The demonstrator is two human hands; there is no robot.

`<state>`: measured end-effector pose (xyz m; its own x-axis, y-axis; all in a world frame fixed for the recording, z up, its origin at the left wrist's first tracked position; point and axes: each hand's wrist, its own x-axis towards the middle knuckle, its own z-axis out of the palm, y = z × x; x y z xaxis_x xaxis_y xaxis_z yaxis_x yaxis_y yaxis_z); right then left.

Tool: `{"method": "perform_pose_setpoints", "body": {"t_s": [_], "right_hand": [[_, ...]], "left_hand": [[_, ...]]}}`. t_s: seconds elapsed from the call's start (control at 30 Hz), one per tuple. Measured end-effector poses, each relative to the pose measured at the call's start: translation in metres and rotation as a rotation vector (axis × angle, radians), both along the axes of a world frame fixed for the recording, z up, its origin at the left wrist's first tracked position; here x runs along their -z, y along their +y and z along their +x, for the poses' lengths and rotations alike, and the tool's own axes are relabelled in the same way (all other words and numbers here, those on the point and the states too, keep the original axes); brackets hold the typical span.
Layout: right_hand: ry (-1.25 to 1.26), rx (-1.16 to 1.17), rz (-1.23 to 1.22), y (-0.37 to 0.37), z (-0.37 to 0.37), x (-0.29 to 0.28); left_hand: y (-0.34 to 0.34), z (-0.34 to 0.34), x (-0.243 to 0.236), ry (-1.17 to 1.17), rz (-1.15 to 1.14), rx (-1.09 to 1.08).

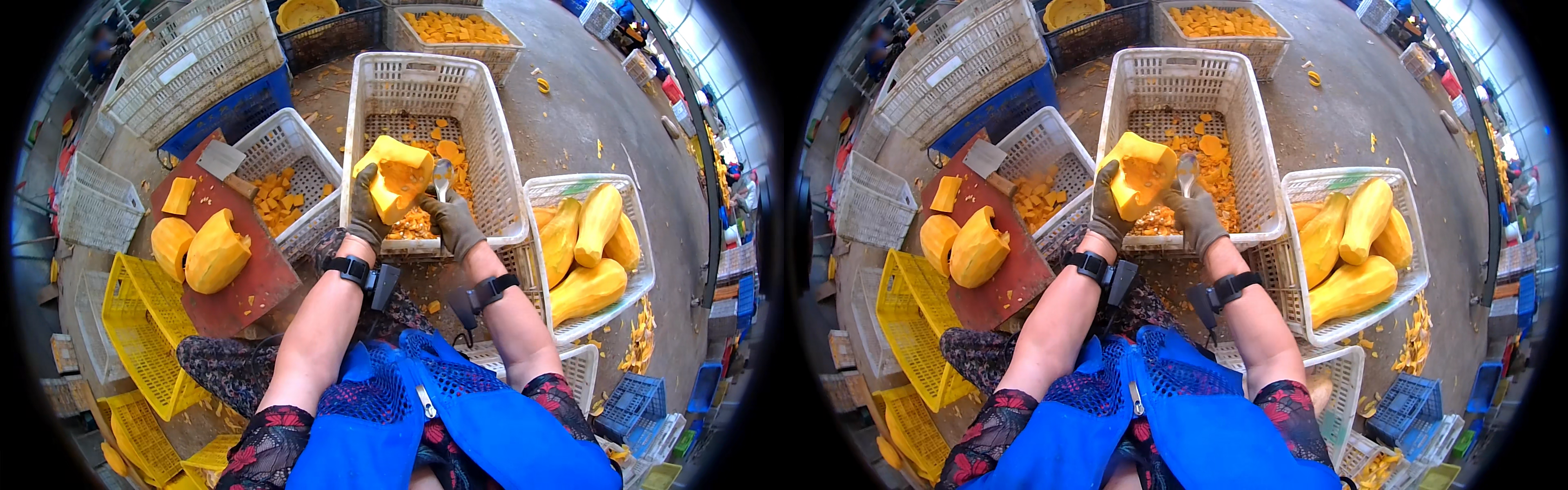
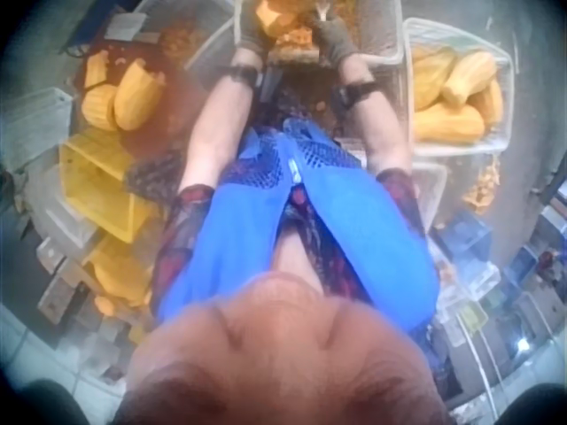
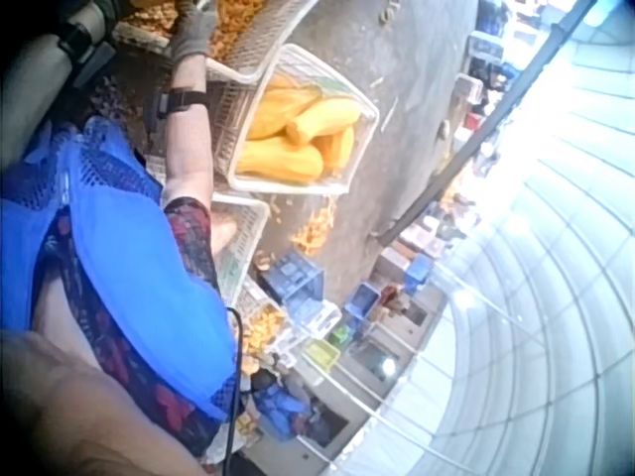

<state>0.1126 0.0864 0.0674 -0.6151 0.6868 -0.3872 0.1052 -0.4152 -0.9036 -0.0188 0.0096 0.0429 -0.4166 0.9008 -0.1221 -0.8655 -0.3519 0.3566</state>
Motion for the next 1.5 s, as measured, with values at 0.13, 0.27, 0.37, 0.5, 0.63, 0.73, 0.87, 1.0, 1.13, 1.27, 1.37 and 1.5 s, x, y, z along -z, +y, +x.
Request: {"method": "perform_pose_setpoints", "body": {"t_s": [0.13,0.27,0.37,0.5,0.63,0.73,0.87,1.0,1.13,1.27,1.37,1.5], "right_hand": [[-0.04,0.144,-0.092,-0.011,-0.014,0.014],[-0.023,0.139,-0.069,0.0,-0.008,0.016],[0.307,-0.005,-0.142,0.022,0.008,-0.006],[-0.135,-0.043,0.229,0.056,0.023,0.009],[-0.226,-0.064,0.317,0.061,0.024,-0.023],[-0.226,-0.188,0.252,0.06,0.012,-0.051],[-0.244,-0.513,0.284,0.058,0.004,-0.038],[-0.207,-0.421,0.018,0.038,0.018,-0.041],[0.023,-0.179,-0.307,0.031,0.018,-0.001],[0.321,0.033,-0.399,0.004,-0.006,0.02],[0.077,0.17,-0.161,-0.044,-0.017,-0.038],[0.027,0.1,0.018,-0.05,-0.017,-0.044]], "left_hand": [[-0.002,0.001,-0.002,-0.002,-0.001,-0.037],[-0.003,0.0,0.001,-0.008,-0.016,-0.094],[-0.005,-0.002,0.003,-0.035,-0.035,-0.084],[-0.006,0.001,0.0,-0.078,-0.003,-0.01],[-0.01,0.003,-0.004,-0.077,0.012,0.119],[-0.012,0.011,-0.011,-0.02,-0.038,0.222],[-0.014,0.013,-0.01,0.077,-0.123,0.37],[-0.031,0.009,-0.029,0.173,-0.157,0.384],[-0.051,0.011,-0.065,0.467,-0.114,0.302],[-0.043,0.016,-0.032,0.578,-0.208,-0.11],[-0.051,0.02,-0.027,0.279,-0.198,-0.233],[-0.056,0.016,-0.04,0.201,-0.117,-0.256]]}}
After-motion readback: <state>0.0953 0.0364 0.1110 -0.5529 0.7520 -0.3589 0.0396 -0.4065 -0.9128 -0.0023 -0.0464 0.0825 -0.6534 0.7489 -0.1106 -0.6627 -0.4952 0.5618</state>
